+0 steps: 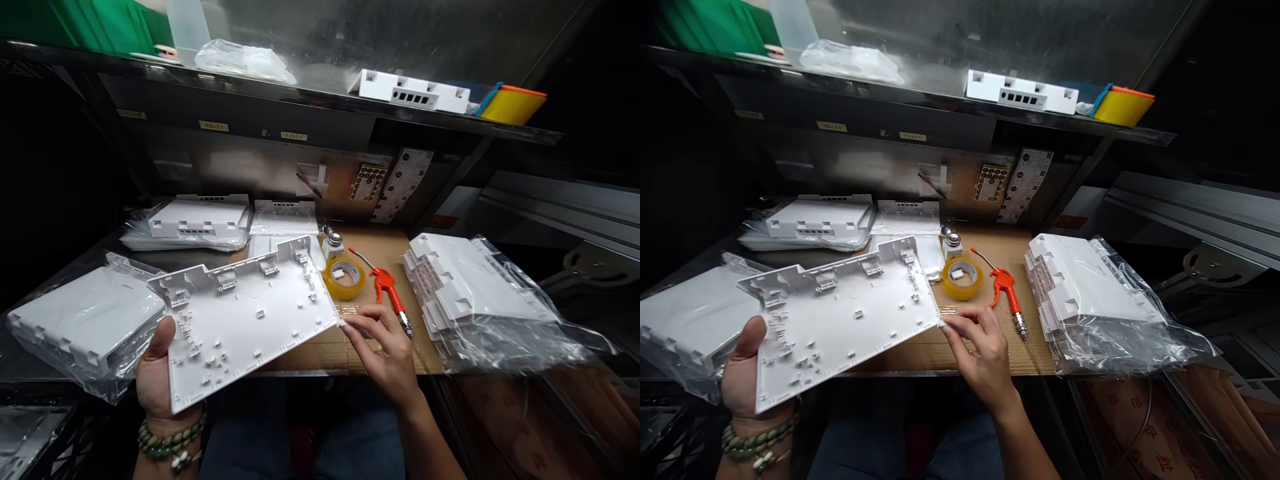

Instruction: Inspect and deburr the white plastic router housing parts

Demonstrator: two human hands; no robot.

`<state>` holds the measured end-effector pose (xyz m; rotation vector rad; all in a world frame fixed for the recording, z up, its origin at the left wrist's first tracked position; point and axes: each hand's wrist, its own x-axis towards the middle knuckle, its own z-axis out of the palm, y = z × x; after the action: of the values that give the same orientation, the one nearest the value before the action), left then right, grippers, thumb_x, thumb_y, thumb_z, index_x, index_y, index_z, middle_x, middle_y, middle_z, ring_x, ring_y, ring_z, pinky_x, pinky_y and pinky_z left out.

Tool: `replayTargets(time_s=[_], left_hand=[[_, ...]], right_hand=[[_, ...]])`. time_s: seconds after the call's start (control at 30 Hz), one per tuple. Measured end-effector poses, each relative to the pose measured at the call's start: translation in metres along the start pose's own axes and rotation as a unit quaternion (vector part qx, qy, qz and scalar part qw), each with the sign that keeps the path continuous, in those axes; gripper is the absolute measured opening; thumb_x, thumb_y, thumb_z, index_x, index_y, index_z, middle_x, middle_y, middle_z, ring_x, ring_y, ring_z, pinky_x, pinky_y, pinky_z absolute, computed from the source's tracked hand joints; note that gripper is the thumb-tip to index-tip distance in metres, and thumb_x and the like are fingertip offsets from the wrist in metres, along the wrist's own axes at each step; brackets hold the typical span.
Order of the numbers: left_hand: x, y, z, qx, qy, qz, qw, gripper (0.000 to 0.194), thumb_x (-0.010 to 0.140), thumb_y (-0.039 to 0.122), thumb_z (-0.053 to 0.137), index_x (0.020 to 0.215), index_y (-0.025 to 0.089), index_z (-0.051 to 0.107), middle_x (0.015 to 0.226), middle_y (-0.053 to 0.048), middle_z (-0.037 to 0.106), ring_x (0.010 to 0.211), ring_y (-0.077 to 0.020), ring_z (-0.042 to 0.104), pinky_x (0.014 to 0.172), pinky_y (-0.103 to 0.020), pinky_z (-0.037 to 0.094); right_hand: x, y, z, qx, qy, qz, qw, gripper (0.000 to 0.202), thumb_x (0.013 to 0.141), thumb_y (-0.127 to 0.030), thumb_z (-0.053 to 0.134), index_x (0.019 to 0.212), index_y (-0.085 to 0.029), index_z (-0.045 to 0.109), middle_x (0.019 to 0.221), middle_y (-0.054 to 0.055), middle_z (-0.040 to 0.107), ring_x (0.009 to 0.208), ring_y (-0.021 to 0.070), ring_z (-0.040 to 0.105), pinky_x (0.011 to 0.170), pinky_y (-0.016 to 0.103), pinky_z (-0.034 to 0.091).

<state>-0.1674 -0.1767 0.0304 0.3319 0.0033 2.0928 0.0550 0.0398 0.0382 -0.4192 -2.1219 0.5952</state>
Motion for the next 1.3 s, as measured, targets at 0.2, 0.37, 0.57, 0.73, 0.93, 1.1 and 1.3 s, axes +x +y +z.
replayTargets(time_s=[0.2,0.37,0.57,0.73,0.93,1.1,1.3], left_hand=[[-0.016,0.010,-0.015,0.012,0.041,-0.028,0.999,0.046,0.103,0.059,0.041,0.144,0.045,0.057,0.141,0.006,0.065,0.153,-0.0276,0.028,0.126,-0.057,0.013],[-0.029,0.007,-0.027,0.032,0.065,-0.051,0.996,0.041,0.099,0.060,0.045,0.133,0.049,0.065,0.123,0.008,0.075,0.151,-0.0284,0.034,0.125,-0.057,0.019],[-0.026,-0.003,-0.014,0.044,-0.011,-0.117,0.992,0.041,0.096,0.041,0.046,0.124,0.037,0.075,0.122,0.004,0.076,0.152,-0.0286,0.031,0.126,-0.056,0.012],[-0.013,-0.010,0.003,0.072,-0.078,-0.136,0.985,0.049,0.098,0.034,0.038,0.125,0.021,0.076,0.132,-0.005,0.072,0.152,-0.0321,0.033,0.127,-0.056,0.010],[-0.009,-0.024,0.013,0.157,0.077,-0.055,0.983,0.044,0.091,0.019,0.057,0.132,0.025,0.072,0.131,-0.007,0.074,0.140,-0.0380,0.053,0.124,-0.060,0.031],[-0.004,-0.055,0.028,0.226,0.203,0.000,0.953,0.071,0.087,0.008,0.068,0.149,0.039,0.052,0.137,-0.002,0.071,0.130,-0.0331,0.063,0.115,-0.054,0.049],[0.002,-0.083,0.045,0.227,0.185,-0.005,0.956,0.078,0.080,0.013,0.082,0.145,0.047,0.054,0.151,0.003,0.061,0.135,-0.0304,0.060,0.116,-0.044,0.049]], right_hand=[[0.030,0.000,-0.015,0.010,0.065,0.050,0.997,0.012,0.094,-0.018,0.072,0.103,-0.022,0.079,0.097,0.003,0.065,0.092,0.0151,0.065,0.079,0.027,0.056],[0.057,-0.023,-0.009,0.057,0.119,0.032,0.991,0.015,0.094,-0.018,0.072,0.106,-0.023,0.079,0.100,0.003,0.064,0.095,0.0151,0.065,0.087,0.030,0.056],[0.064,-0.024,0.004,0.042,0.112,0.018,0.993,0.015,0.095,-0.018,0.071,0.106,-0.023,0.079,0.099,0.003,0.064,0.095,0.0159,0.064,0.086,0.032,0.055],[0.059,-0.009,0.004,0.022,0.116,0.015,0.993,0.014,0.094,-0.020,0.072,0.106,-0.023,0.079,0.101,0.003,0.064,0.094,0.0166,0.065,0.086,0.033,0.055],[0.058,-0.009,0.007,0.015,0.134,0.031,0.990,0.012,0.093,-0.025,0.074,0.104,-0.024,0.080,0.100,0.003,0.064,0.091,0.0184,0.064,0.083,0.036,0.054],[0.056,-0.066,0.023,0.112,0.085,-0.041,0.989,0.024,0.093,-0.014,0.072,0.112,-0.028,0.077,0.104,0.004,0.063,0.098,0.0190,0.064,0.087,0.035,0.055],[0.062,-0.103,0.038,0.138,0.078,-0.090,0.983,0.029,0.093,-0.009,0.071,0.115,-0.028,0.076,0.103,0.004,0.064,0.097,0.0197,0.066,0.089,0.037,0.057]])
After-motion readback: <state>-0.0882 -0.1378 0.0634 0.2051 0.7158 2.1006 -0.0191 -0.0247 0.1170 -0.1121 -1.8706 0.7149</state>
